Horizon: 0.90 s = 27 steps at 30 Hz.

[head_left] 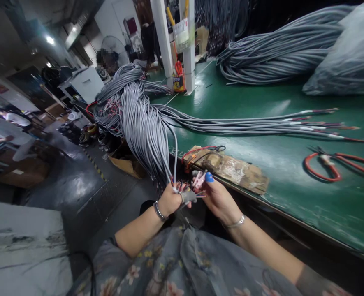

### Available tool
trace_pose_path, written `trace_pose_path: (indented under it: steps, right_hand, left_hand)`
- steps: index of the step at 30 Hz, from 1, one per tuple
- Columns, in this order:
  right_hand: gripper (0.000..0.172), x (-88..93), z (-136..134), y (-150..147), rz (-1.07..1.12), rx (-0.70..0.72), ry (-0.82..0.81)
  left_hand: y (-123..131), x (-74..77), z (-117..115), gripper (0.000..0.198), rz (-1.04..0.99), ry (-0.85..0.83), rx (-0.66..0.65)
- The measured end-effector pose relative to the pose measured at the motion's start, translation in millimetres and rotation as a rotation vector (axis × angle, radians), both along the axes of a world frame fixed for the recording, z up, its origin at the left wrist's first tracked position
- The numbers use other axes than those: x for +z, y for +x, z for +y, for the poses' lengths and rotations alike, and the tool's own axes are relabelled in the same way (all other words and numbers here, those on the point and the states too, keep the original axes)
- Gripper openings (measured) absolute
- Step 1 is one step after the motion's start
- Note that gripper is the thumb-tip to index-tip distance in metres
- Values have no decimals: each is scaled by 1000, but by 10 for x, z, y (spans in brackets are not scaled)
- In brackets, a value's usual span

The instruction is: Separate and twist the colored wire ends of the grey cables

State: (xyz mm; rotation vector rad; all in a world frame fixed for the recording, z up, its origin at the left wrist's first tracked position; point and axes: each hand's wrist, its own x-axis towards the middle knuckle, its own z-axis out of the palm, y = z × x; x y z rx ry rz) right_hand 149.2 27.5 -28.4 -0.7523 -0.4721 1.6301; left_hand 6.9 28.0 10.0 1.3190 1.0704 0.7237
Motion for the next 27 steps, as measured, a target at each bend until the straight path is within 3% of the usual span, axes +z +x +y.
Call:
trace_pose_path:
  steps: [11, 18, 27]
  right_hand:
    - [47, -24, -32, 51, 72, 84, -45]
    - [39, -22, -51, 30, -8, 30, 15]
    - [40, -27, -42, 28, 44, 29, -24]
  left_hand:
    - [-56, 57, -85, 41, -8, -16, -6]
    - [-18, 30, -146, 42, 5, 91, 124]
    - [42, -6, -120, 41, 29, 139, 117]
